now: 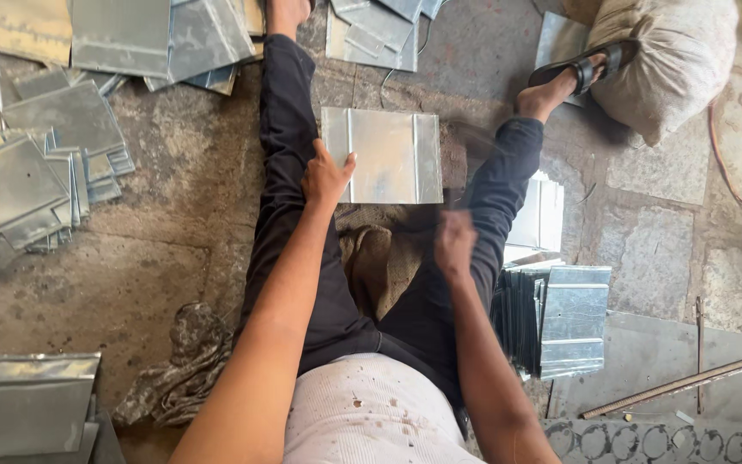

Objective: The person sits on the floor and uses a hammer to strike a metal sheet placed on a block, repeating the action on different sheets from a stack.

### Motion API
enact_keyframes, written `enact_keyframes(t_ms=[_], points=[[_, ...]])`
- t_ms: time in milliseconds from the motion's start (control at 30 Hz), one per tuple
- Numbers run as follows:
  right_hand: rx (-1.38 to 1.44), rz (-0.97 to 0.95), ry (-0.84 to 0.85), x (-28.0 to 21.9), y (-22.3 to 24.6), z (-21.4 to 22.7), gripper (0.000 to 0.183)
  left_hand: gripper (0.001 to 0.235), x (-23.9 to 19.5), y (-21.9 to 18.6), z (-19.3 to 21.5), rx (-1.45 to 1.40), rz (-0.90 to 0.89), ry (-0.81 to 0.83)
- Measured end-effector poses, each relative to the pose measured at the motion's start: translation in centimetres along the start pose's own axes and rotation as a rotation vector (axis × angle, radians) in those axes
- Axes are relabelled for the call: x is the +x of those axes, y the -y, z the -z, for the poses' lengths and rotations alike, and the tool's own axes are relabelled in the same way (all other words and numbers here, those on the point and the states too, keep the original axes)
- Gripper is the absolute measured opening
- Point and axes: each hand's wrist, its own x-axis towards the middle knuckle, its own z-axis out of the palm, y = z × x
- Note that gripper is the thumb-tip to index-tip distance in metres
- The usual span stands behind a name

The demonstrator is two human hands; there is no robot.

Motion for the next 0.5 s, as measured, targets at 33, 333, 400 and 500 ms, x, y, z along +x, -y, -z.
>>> enact_keyframes(t_ms=[33,333,400,500], points=[[-0.067,-0.138,0.183,-0.7,0.0,0.4,0.04,0.075,-0.3,0.0,0.0,0.013,-0.002,-0.004],[0.741,0.064,-0.087,4.5,7.1,12.5,0.038,0.079,-2.5,-0.8,0.3,0.079,0.042,-0.038],[0.837,0.13,-0.184,5.7,9.5,13.9,0.055,0.077,-2.5,-0.8,0.3,0.091,0.056,-0.018],[0.952,0.307,-0.434,6.6,9.4,10.9,0.051,0.075,-1.7,-0.8,0.5,0.102,0.08,0.029]])
